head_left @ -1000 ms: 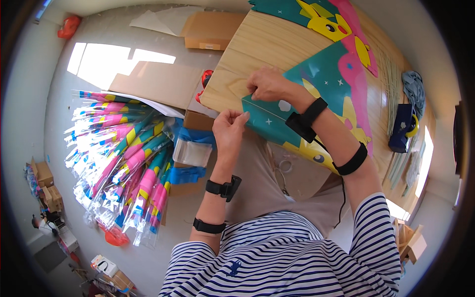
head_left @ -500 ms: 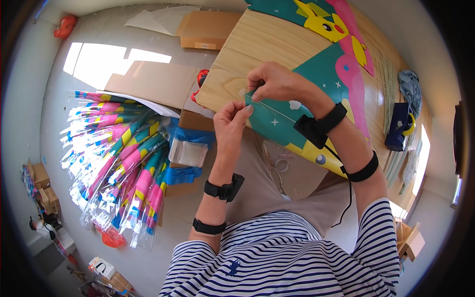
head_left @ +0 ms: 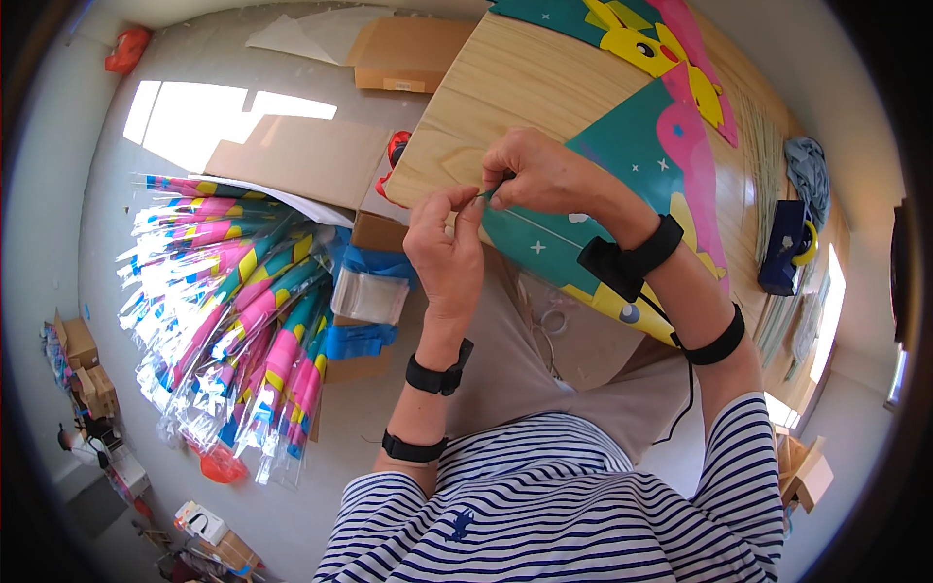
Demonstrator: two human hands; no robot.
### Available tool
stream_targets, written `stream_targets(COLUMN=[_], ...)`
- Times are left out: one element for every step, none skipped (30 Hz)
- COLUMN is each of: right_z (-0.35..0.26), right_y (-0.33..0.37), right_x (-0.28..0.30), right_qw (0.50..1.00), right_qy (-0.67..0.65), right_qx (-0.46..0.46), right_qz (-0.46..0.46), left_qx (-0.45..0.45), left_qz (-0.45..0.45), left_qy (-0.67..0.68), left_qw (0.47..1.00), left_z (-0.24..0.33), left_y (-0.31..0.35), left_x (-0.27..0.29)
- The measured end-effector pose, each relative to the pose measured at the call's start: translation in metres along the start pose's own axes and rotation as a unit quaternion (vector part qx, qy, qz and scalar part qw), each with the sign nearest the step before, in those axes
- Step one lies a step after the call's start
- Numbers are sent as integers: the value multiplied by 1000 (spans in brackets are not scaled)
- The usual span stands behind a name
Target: Manually assemble a plastic character kite by attaching structural rods and tape.
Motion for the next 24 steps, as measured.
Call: stream_targets(right_z=[1,1,1,0,0,-1,-1,-4,-8,-10,-9,-5,-3,-4,-5,-5,-4,-1,1,-1,-2,-4,-2,1], right_y=[0,0,0,0,1,1,2,2,1,1,1,0,-1,-1,-2,-3,-3,-4,-4,-4,-5,-6,-6,-6], right_x=[0,-1,-1,-1,-1,-1,-1,0,2,2,1,-1,-2,-3,-4,-5,-6,-8,-9,-10,-11,-13,-16,-21], right_qw=[1000,1000,1000,1000,1000,1000,1000,1000,999,999,999,999,999,999,999,999,998,997,995,996,997,997,995,992], right_qy=[2,1,0,-1,-5,-8,-12,-20,-27,-34,-38,-42,-46,-39,-31,-24,-25,-26,-26,-14,-2,11,46,80], right_qx=[5,5,4,4,0,-3,-6,-13,-21,-28,-17,-5,7,17,26,36,52,67,83,77,72,67,73,79], right_qz=[0,-3,-5,-7,-6,-6,-5,-1,2,6,6,6,6,6,7,7,19,31,43,39,35,31,46,61], left_qx=[33,62,91,119,138,156,174,184,195,205,205,206,206,203,201,198,198,198,197,197,197,197,194,191], left_qz=[-10,-23,-35,-47,-60,-73,-86,-91,-96,-101,-103,-105,-106,-106,-105,-105,-104,-103,-103,-103,-102,-102,-109,-115], left_qy=[19,60,101,141,177,212,246,255,264,273,275,277,279,276,272,268,269,270,271,270,267,265,255,245], left_qw=[999,996,990,982,973,962,950,945,940,935,934,933,932,934,935,937,937,937,936,937,938,938,941,944], left_z=[-2,-5,-8,-11,-13,-16,-19,-23,-26,-29,-29,-29,-29,-29,-28,-28,-27,-26,-25,-25,-25,-25,-25,-27], left_y=[1,1,1,1,1,0,0,0,0,1,1,1,1,1,1,1,2,2,2,2,2,3,2,2], left_x=[-1,-1,-2,-2,-3,-3,-3,-3,-4,-4,-5,-5,-6,-5,-5,-5,-5,-6,-6,-5,-5,-5,-6,-7])
Point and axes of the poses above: each hand's wrist, its own y-axis away from the middle knuckle, its own x-axis out of the back of the hand, z = x × y, the point moved 3 cm from there along -y, towards the middle knuckle, and after that the axes turned 8 degrees about x, right-handed, at the moved point
